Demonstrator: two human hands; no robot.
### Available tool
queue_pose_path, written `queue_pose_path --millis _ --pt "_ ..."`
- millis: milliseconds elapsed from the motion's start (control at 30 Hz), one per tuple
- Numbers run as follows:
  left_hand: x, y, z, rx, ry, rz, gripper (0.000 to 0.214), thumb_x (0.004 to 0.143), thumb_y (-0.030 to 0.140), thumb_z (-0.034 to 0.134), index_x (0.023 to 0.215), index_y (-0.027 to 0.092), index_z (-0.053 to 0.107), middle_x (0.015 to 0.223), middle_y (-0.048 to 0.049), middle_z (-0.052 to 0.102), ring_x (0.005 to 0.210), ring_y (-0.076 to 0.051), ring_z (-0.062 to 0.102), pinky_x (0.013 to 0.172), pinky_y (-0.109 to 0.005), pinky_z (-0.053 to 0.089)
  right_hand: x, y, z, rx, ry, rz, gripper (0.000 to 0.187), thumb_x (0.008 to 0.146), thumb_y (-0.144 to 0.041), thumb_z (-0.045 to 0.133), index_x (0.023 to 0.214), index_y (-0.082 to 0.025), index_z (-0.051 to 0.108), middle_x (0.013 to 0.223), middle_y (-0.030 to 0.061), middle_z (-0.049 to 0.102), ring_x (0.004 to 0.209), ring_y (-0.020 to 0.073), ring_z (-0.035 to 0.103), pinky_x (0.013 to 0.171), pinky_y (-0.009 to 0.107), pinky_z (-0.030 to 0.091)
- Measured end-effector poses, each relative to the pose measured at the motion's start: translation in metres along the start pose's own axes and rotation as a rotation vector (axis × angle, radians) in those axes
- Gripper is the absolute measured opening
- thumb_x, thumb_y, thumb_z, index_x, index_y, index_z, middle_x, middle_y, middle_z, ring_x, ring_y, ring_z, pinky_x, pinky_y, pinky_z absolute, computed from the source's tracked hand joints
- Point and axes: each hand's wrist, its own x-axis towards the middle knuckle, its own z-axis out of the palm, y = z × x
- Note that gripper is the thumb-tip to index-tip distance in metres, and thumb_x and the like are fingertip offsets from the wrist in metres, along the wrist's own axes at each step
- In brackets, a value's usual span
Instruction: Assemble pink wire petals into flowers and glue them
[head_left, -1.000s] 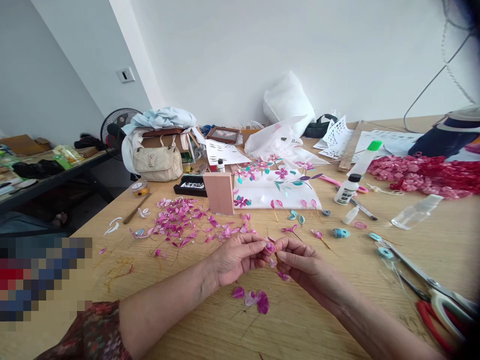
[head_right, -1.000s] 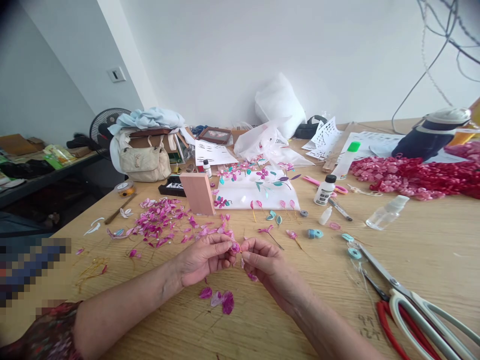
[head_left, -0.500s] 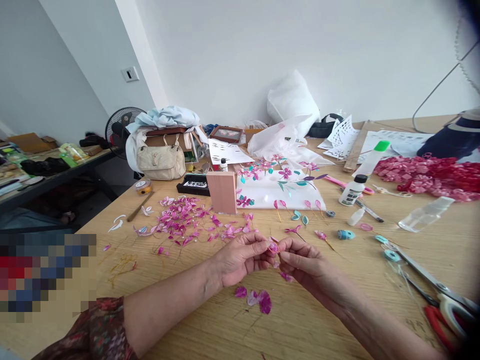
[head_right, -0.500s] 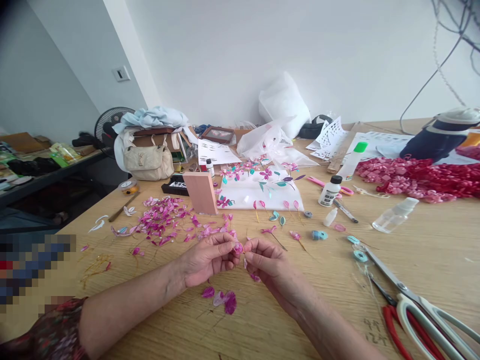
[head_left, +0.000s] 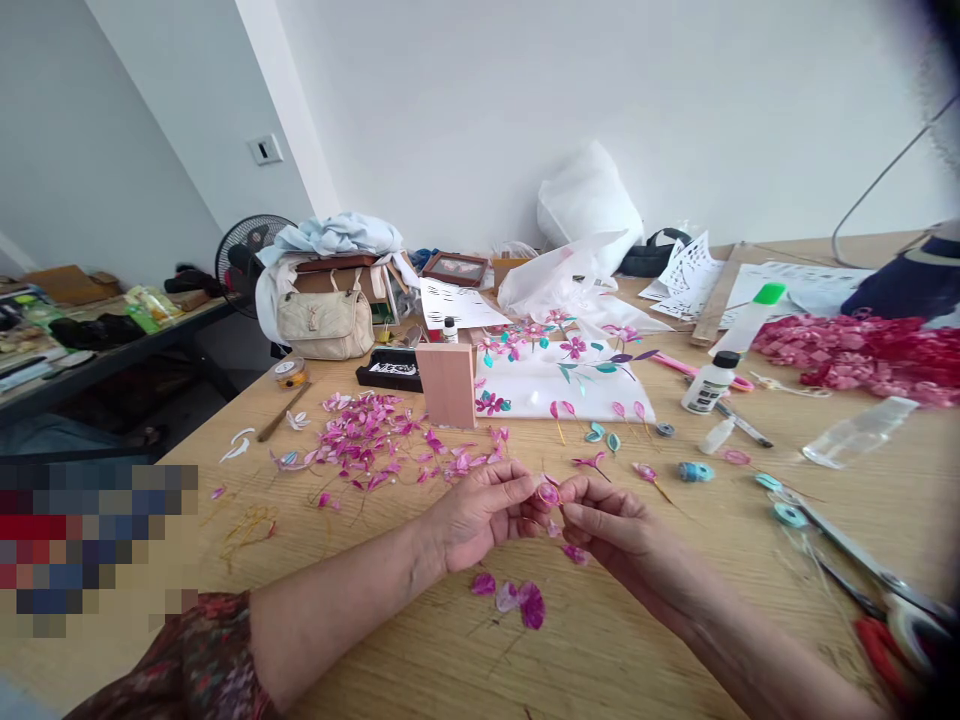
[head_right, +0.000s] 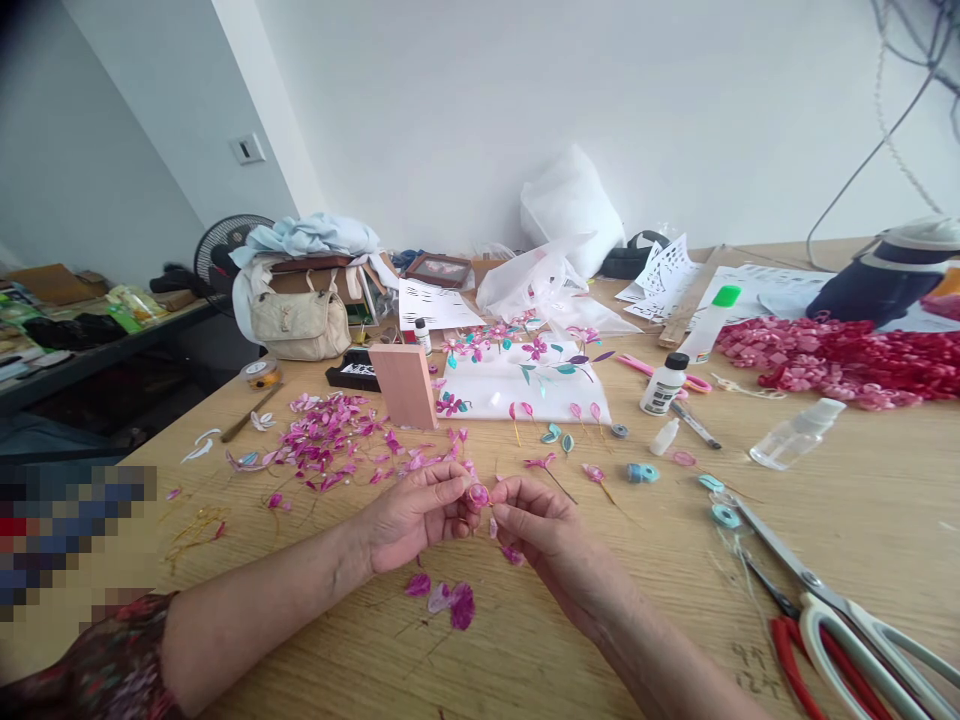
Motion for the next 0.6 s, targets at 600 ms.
queue_pose_path --millis 600 --pt "0.0017 -0.0060 -0.0022 -0.047 0.060 0.014 0.024 0.062 0.025 0.073 0.072 0.014 0.055 0.069 0.0001 0.059 0.061 -0.007 0.053 0.060 -0.021 0.038 0.0018 0.0033 0.0031 -0.067 0.008 0.016 0.017 0.064 -0.033 0.070 0.066 -0.019 0.061 0.059 -0.0021 0.051 0.052 0.0091 0.037 0.049 0.024 0.026"
